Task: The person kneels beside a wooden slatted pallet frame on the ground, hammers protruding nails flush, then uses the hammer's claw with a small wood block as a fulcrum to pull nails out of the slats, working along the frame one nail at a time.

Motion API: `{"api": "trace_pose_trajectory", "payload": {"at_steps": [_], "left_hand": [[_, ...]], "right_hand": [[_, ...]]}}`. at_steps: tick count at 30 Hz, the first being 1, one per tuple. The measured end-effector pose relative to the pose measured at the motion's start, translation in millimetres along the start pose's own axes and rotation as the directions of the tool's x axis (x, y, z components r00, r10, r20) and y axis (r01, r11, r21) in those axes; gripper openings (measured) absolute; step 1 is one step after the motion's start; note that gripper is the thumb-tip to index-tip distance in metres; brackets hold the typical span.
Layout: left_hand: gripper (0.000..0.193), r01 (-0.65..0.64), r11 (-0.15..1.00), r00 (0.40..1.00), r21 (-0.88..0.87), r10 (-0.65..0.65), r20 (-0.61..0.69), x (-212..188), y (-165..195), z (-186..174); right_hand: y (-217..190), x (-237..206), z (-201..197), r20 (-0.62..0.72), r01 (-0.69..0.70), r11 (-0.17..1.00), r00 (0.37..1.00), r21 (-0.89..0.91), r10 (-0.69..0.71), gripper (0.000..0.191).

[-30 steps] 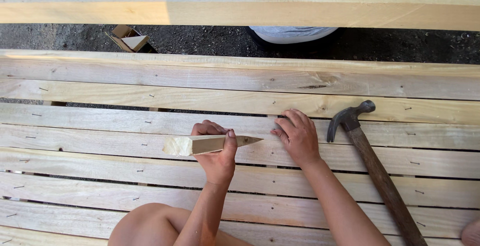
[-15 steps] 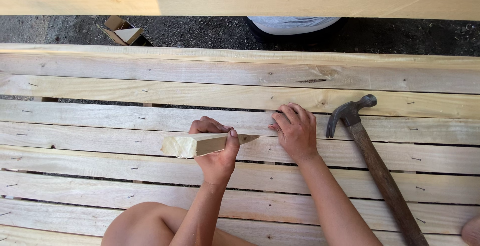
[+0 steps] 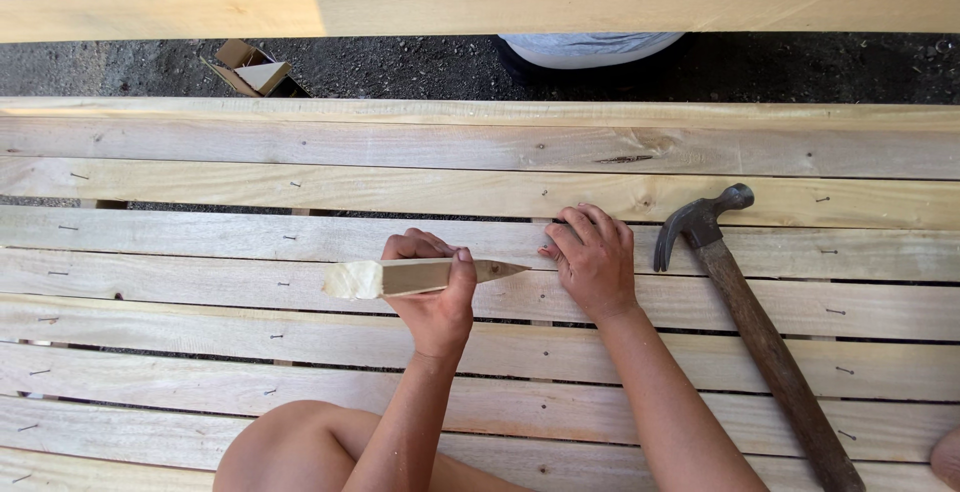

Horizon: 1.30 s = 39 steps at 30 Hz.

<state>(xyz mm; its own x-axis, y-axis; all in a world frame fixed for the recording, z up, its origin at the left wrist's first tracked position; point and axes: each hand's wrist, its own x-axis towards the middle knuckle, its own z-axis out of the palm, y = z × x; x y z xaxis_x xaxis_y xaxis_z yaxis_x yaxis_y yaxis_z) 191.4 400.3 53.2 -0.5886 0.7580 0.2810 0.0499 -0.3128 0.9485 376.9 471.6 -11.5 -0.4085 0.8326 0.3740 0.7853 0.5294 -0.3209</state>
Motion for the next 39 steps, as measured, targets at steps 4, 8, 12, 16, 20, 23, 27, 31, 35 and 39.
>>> {"api": "trace_pose_trajectory", "payload": {"at_steps": [4,8,12,16,20,23,27,31,35,39], "left_hand": [[0.029,0.022,0.999,0.999,-0.03,-0.023,-0.042,1.8,-0.7,-6.8],[0.029,0.033,0.992,0.999,-0.118,-0.029,0.029,0.9,-5.2,-11.7],[0.028,0.001,0.996,0.998,-0.094,0.004,0.056,2.8,-11.7,-13.4],[0.031,-0.077,0.997,0.986,-0.032,0.081,0.143,1.6,-16.1,-7.8],[0.029,-0.047,0.998,0.994,-0.037,0.051,0.092,2.6,-17.6,-2.7],[0.03,-0.033,0.998,0.996,-0.058,0.037,0.08,2.7,-16.8,1.9],[0.032,-0.034,0.999,0.996,-0.029,0.036,0.08,0.3,-13.1,8.8],[0.029,-0.062,0.997,0.996,0.04,0.06,0.067,1.2,-9.1,13.8],[0.027,-0.028,0.998,0.998,0.059,0.025,0.051,1.2,-5.0,16.1],[0.026,0.005,1.0,0.999,0.029,-0.007,0.041,0.5,-2.9,20.0]], "right_hand": [[0.0,1.7,-0.3,-0.009,0.014,1.0,1.0,-0.011,-0.014,0.019],[2.3,-1.4,-1.3,-0.019,0.011,1.0,1.0,0.01,-0.011,0.02],[0.7,-1.0,1.6,0.005,0.003,1.0,1.0,-0.01,-0.002,0.02],[-3.0,8.1,-8.1,0.07,-0.001,1.0,0.998,0.02,-0.001,0.025],[15.1,-5.7,-51.3,-0.07,-0.014,0.997,0.997,0.073,0.019,0.033],[49.9,-47.4,-90.2,-0.237,-0.433,0.869,0.894,-0.239,0.38,0.053],[90.8,-87.2,-87.5,0.018,-0.57,0.719,0.779,-0.399,0.627,0.054],[110.8,-85.6,-92.8,0.117,-0.571,0.807,0.8,-0.152,0.589,0.041],[85.9,-72.3,-133.3,0.552,-0.822,0.324,0.558,0.468,0.62,0.031],[0.4,-60.5,-131.8,0.718,-0.832,-0.081,0.421,0.549,0.554,0.025]]}}
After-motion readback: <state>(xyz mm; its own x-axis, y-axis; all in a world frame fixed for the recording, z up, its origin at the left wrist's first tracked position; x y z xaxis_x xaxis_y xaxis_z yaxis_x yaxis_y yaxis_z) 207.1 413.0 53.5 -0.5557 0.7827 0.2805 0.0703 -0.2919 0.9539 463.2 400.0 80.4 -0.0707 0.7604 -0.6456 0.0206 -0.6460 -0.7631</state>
